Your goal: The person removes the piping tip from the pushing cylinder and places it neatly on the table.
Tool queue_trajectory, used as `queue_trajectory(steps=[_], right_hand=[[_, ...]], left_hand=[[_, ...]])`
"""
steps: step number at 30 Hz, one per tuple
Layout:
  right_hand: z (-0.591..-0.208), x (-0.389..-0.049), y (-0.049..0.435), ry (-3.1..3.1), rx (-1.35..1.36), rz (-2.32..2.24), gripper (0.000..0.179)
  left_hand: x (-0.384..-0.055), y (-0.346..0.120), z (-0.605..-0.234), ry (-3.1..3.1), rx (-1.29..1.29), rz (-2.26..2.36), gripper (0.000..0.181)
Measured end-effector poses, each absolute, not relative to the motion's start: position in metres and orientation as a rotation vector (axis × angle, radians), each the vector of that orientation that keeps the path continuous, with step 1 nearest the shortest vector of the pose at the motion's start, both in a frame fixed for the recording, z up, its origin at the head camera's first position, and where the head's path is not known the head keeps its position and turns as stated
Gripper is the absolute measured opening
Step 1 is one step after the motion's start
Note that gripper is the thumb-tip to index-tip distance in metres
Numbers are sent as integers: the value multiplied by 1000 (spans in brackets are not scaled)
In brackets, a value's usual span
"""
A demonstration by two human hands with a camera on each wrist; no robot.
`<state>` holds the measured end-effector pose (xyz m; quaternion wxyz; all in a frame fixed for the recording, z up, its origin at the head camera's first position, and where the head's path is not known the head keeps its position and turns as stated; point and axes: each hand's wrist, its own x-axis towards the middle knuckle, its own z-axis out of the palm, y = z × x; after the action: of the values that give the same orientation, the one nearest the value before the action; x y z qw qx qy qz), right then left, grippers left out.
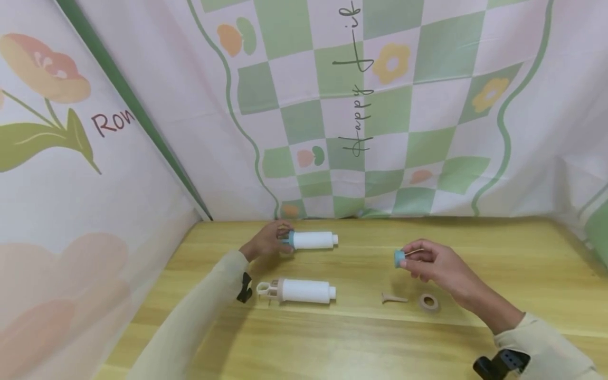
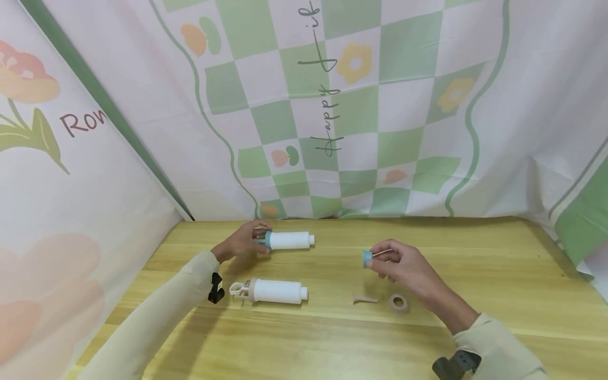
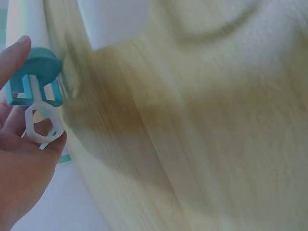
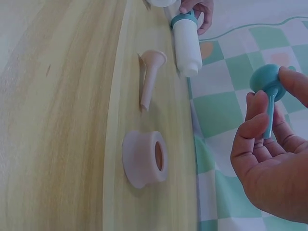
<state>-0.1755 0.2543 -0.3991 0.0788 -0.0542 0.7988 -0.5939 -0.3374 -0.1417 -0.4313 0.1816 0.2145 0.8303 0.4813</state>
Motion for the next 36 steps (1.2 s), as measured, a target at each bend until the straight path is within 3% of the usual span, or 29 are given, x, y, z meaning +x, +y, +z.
queue_trajectory(steps=[6,13,21,36], right_hand=[[-400,-173,256,2375,-164,-1784,43],[-400,-173,257,2391,-162,-1748,43],[-397,-175,254,2389,-209,-1743,43],[-396,-167,248,2406,-214,-1780,40]], left_hand=[[-332,-144,-423,2432,596,1313,77],[-320,-148,-413,2483,653,1441,67],[-313,-160,-413,2534,615,1504,70],[-297,-158,-400,2686,731,1417,59]])
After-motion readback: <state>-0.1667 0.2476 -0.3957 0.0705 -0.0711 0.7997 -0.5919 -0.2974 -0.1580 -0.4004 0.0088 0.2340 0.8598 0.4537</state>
